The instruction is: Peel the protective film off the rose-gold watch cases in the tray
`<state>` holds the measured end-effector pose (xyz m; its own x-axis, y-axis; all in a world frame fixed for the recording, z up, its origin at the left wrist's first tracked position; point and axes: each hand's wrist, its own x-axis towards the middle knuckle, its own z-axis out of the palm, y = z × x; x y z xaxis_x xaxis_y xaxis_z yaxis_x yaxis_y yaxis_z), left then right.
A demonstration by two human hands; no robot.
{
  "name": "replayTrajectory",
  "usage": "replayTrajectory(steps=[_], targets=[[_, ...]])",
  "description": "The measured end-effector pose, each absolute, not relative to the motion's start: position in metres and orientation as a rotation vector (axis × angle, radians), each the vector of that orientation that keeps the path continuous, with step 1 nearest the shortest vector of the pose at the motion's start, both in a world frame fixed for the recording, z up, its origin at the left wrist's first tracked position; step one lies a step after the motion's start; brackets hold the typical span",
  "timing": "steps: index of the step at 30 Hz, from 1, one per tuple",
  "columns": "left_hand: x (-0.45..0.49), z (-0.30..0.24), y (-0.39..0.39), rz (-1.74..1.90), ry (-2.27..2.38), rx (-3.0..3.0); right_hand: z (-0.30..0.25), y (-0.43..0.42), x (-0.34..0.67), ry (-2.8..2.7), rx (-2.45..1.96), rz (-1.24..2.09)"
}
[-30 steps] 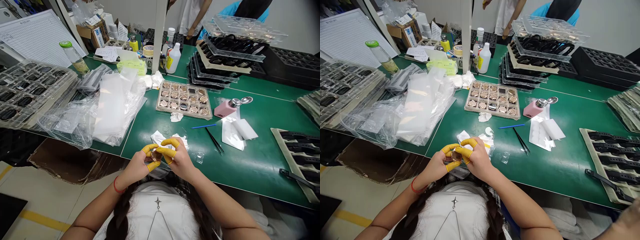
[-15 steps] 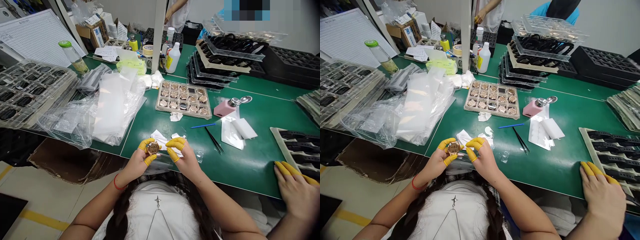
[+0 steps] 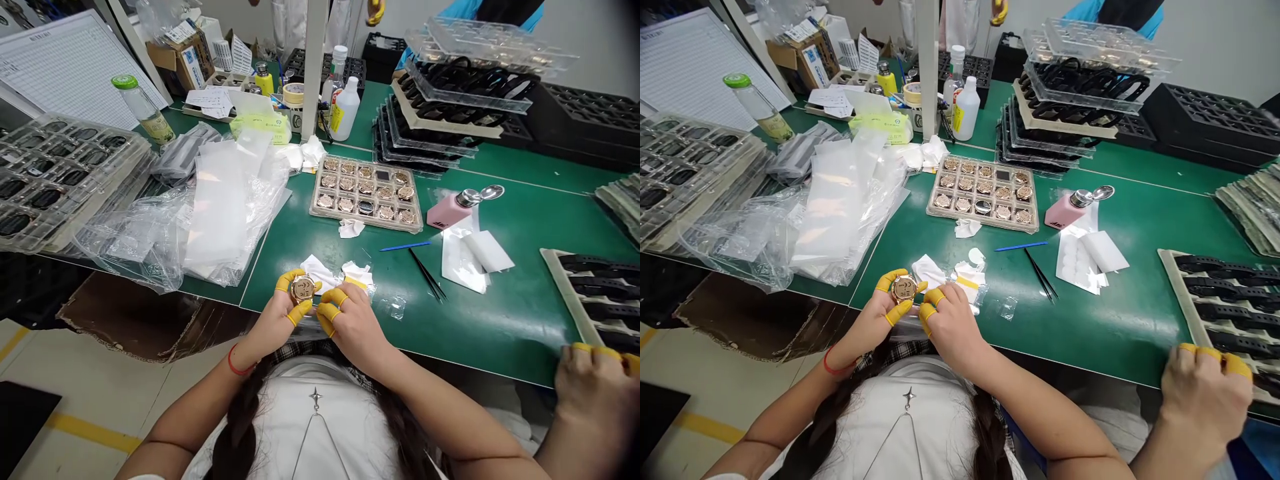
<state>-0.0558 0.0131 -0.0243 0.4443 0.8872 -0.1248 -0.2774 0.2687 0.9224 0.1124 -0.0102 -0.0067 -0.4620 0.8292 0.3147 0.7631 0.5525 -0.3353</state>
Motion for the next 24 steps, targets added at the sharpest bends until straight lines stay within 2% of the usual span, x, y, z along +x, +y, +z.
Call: replayTrajectory(steps=[3,7,12,14,24], targets=[[-0.056,-0.026,0.018,0.873,0.812,0.874,-0.004,-0.013,0.113,-2.271,-1.228,0.327],[-0.059,-0.027,0.02,0.816,0.928,0.862,0.008,-0.009,0.119,-1.804,-1.302,0.779],[-0.06,-0.023,0.01,0.709,0.784,0.899,0.008,0.001,0.118,-1.2,-1.355,1.468],[-0.059,-0.023,0.006,0.696,0.775,0.928,0.007,0.002,0.114,-1.056,-1.301,1.628],[-0.06,-0.023,0.004,0.635,0.807,1.031,0.006,0.0,0.112,-1.025,-1.262,1.676]])
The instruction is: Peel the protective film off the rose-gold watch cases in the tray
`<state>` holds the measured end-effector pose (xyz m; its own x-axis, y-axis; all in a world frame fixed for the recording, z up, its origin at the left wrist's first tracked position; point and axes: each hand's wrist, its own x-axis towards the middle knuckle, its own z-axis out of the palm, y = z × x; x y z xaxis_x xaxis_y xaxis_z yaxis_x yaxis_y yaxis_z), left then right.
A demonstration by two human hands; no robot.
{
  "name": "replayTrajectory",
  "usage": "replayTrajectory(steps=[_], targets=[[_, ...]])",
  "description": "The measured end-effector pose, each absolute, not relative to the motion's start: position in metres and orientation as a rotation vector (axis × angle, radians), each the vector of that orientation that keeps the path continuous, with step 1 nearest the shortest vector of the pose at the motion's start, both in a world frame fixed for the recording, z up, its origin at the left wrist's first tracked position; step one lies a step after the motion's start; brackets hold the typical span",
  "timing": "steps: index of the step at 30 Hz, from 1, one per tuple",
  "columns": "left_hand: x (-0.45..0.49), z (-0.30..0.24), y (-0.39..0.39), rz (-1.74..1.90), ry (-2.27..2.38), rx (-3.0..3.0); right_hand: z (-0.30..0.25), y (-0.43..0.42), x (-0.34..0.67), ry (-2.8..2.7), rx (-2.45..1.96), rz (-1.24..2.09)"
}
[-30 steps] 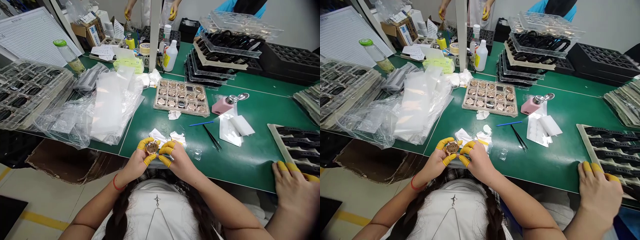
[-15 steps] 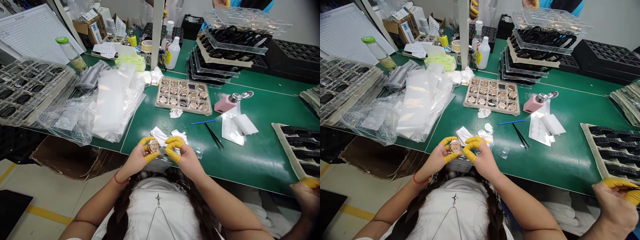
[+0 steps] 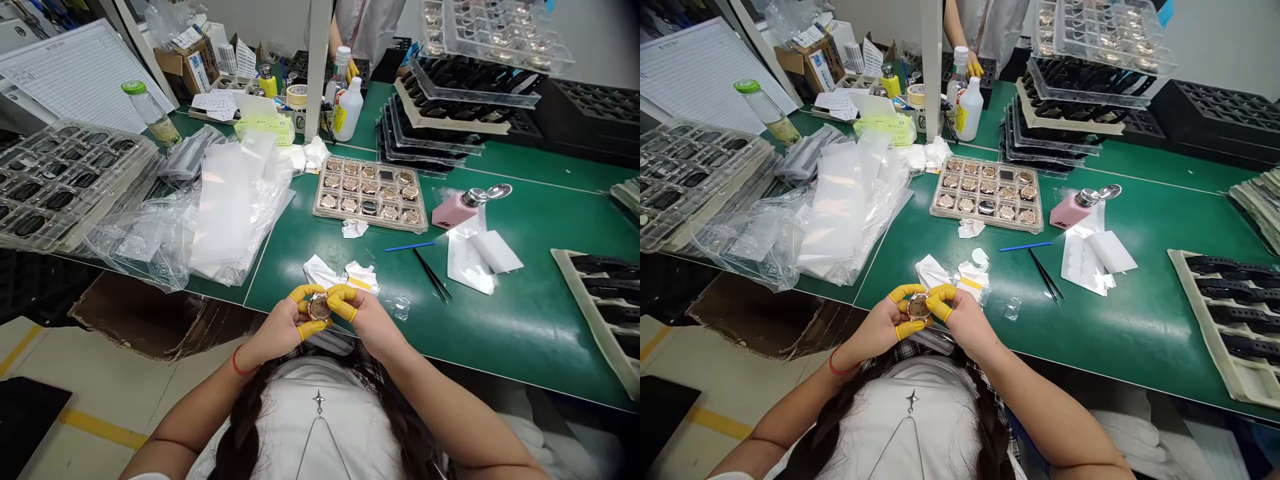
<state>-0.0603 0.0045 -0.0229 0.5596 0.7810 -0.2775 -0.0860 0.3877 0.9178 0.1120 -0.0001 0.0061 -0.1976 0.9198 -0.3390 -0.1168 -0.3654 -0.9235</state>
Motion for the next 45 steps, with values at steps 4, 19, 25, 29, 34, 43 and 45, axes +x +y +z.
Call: replayTrajectory(steps=[4,19,25,29,34,43,45], targets=[[-0.06,-0.024,0.004,0.635,0.79,1.021,0.001,-0.002,0.113,-1.12,-1.272,1.625],[-0.064,-0.062,-0.025,0.564,0.885,0.865,-0.055,0.027,0.192,-1.976,-1.851,0.095],[-0.063,-0.08,-0.029,0.628,0.927,0.984,-0.061,0.012,0.186,-2.109,-1.814,0.193],[-0.063,-0.079,-0.026,0.607,0.954,1.06,-0.054,0.004,0.173,-2.073,-1.772,0.123],[-0.063,-0.074,-0.024,0.579,0.968,1.172,-0.039,-0.01,0.141,-2.228,-1.311,0.388],[-0.069,-0.092,-0.026,0.572,1.063,1.435,-0.048,-0.023,0.118,-2.489,-1.08,0.269],[-0.069,-0.093,-0.026,0.566,1.091,1.471,-0.047,-0.028,0.12,-2.479,-1.059,0.292]])
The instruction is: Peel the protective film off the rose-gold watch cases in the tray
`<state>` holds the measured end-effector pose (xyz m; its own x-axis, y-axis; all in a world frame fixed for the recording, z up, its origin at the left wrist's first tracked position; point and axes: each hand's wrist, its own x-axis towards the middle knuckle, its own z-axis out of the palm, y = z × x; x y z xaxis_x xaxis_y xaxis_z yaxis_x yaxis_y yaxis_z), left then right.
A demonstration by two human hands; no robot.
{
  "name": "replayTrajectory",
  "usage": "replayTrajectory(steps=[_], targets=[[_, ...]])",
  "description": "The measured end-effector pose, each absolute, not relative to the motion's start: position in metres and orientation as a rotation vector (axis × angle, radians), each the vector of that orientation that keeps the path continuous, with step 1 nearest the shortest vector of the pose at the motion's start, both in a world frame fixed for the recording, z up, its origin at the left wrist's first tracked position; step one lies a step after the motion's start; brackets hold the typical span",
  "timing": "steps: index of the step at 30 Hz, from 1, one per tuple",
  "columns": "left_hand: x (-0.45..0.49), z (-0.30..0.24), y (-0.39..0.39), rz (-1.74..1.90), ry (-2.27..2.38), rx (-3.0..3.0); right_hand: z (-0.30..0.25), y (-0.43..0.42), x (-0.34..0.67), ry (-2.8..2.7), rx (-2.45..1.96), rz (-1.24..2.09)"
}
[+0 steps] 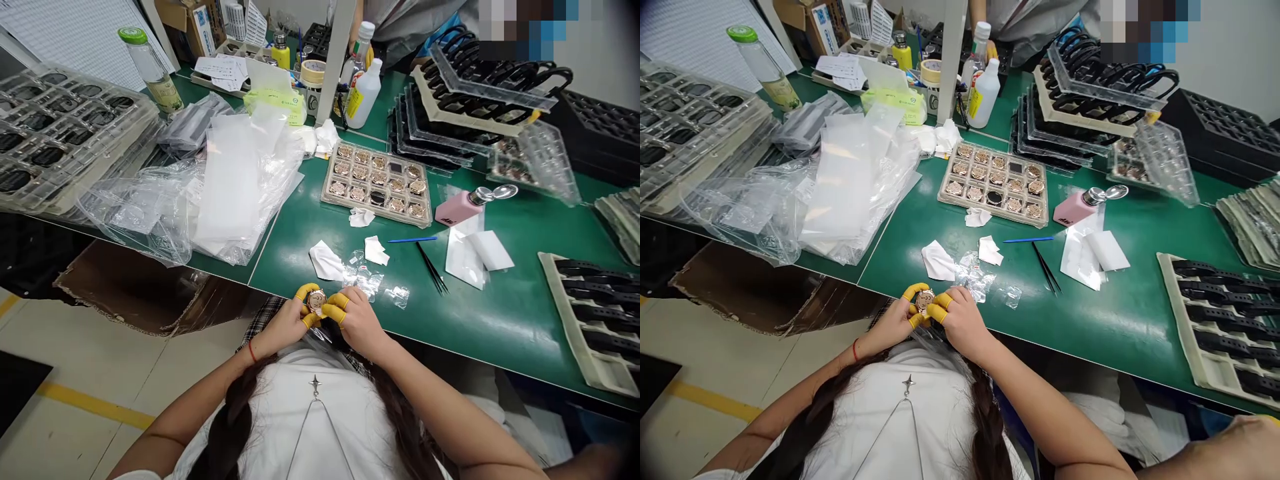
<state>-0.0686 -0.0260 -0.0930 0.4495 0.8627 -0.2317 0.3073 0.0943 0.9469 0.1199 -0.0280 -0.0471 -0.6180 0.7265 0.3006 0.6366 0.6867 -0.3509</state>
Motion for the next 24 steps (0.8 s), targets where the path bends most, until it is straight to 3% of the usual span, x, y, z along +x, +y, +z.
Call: replayTrajectory(steps=[5,11,18,21,24], targets=[[-0.066,-0.081,-0.025,0.598,0.971,1.235,-0.055,-0.027,0.142,-2.148,-1.313,0.574],[-0.063,-0.058,-0.02,0.64,0.819,0.937,-0.06,-0.01,0.17,-1.857,-1.784,0.264],[-0.044,-0.048,0.017,0.67,0.726,0.983,-0.028,0.016,0.136,-1.758,-1.372,1.055],[-0.044,-0.053,0.033,0.72,0.806,1.047,-0.009,0.089,0.167,-1.634,-1.533,0.842],[-0.048,-0.062,0.042,0.729,0.775,1.025,0.009,0.185,0.222,-1.453,-1.859,0.395]])
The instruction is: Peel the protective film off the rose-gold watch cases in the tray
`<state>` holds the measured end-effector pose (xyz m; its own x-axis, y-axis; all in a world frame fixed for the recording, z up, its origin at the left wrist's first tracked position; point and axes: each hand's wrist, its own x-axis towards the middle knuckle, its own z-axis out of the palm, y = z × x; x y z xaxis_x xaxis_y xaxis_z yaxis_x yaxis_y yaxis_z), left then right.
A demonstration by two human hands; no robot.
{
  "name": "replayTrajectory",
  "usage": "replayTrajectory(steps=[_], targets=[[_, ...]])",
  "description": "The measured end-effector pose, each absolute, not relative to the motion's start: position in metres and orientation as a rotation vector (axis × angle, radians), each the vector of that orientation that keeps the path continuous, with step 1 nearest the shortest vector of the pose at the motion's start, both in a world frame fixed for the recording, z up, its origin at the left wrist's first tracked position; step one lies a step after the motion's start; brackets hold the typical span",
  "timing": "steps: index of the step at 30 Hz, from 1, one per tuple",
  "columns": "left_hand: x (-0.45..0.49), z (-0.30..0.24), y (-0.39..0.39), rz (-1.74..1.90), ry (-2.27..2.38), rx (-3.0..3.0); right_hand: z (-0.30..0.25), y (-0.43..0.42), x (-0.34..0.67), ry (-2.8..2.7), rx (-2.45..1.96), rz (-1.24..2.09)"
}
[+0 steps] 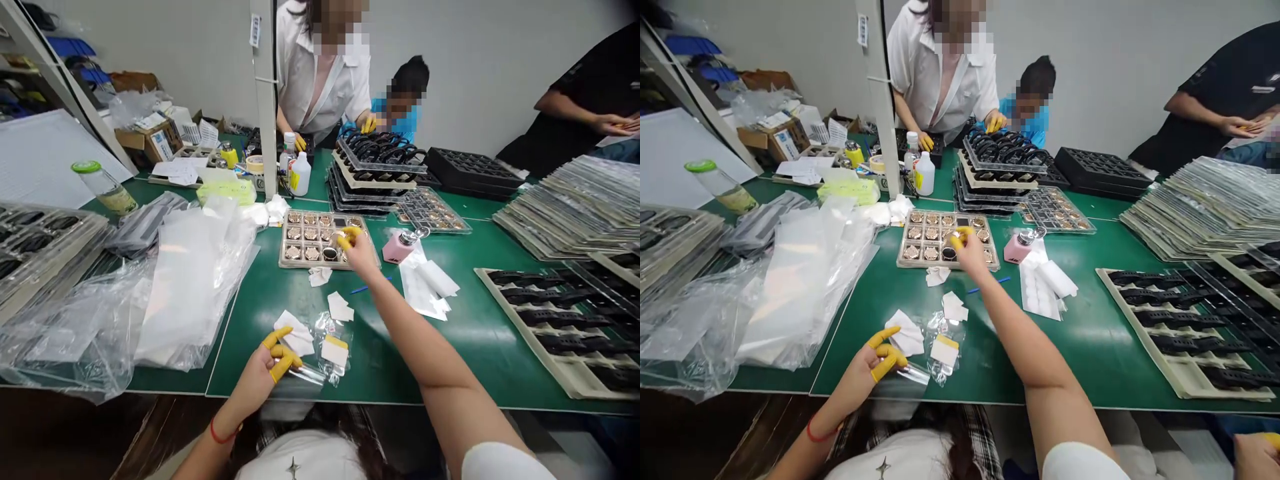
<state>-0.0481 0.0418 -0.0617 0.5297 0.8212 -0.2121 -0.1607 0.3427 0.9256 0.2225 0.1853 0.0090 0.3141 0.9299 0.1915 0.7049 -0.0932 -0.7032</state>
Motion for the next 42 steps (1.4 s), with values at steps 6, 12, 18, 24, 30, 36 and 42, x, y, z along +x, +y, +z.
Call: replayTrajectory(steps=[6,12,18,24,30,36,42], targets=[[-0.049,-0.07,0.044,0.721,0.775,0.929,-0.002,0.306,0.288,-1.37,-2.081,0.249],[-0.043,-0.087,0.053,0.644,0.811,0.667,-0.03,0.338,0.275,-1.523,-2.152,0.175],[-0.046,-0.096,0.062,0.531,0.871,0.617,-0.027,0.348,0.251,-1.506,-2.202,0.246],[-0.048,-0.074,0.057,0.632,0.835,0.773,0.01,0.294,0.226,-1.462,-1.999,0.382],[-0.041,-0.064,0.046,0.816,0.8,0.9,0.002,0.133,0.159,-1.422,-1.401,1.377],[-0.028,-0.05,0.021,0.661,0.697,0.959,-0.024,0.025,0.14,-1.315,-1.181,1.814],[-0.026,-0.04,0.01,0.67,0.771,0.908,-0.04,0.05,0.186,-1.672,-1.777,0.618]])
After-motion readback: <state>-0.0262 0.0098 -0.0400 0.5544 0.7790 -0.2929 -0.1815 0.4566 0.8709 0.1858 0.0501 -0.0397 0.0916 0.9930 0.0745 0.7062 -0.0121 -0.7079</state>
